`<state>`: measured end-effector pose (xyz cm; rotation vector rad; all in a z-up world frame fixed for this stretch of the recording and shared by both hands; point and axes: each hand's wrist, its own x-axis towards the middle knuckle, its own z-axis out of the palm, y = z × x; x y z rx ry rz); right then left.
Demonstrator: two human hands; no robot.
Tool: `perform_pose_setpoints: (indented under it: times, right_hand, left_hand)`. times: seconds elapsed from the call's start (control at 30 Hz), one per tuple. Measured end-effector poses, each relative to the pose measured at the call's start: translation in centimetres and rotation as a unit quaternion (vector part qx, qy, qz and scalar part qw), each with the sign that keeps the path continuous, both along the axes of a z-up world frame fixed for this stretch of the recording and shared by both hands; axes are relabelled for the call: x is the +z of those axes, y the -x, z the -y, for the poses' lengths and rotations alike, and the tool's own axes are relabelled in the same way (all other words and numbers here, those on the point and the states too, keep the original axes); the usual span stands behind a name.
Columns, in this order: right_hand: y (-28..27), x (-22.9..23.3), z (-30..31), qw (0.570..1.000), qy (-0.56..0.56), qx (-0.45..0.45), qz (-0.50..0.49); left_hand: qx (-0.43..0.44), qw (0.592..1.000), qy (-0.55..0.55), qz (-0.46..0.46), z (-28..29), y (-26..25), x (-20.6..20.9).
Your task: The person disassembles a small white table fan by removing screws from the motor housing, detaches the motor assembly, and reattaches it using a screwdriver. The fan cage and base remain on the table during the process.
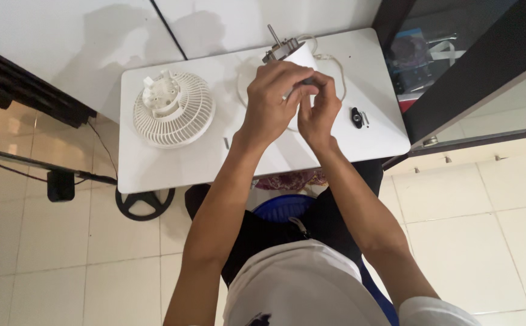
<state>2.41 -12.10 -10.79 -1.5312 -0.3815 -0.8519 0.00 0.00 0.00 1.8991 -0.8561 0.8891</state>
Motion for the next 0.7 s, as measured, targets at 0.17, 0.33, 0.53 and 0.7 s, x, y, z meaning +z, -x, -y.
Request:
perform_pose_setpoints:
  times: [0.17, 0.33, 0.53, 0.7]
  right_hand:
    - [0.0, -0.4, 0.1, 0.999, 0.036, -0.017, -0.003]
    - [0.6, 1.1, -0.6, 0.999, 0.038, -0.003, 0.038]
    - [2.5, 2.5, -1.2, 0.989, 0.142, -0.037, 0.021]
    - [3.6, 0.9, -2.8, 0.987, 0.133, 0.056, -0.071]
  left_hand:
    - [-0.005, 1.000, -0.018, -0.003, -0.5, 0.3, 0.2]
    - [-0.005, 1.000, 0.010, -0.017, -1.0, 0.7, 0.4]
    - [0.013, 0.995, 0.084, -0.056, -3.0, 1.0, 0.3]
    - [0.004, 0.982, 0.147, -0.118, -5.0, 0.5, -2.1]
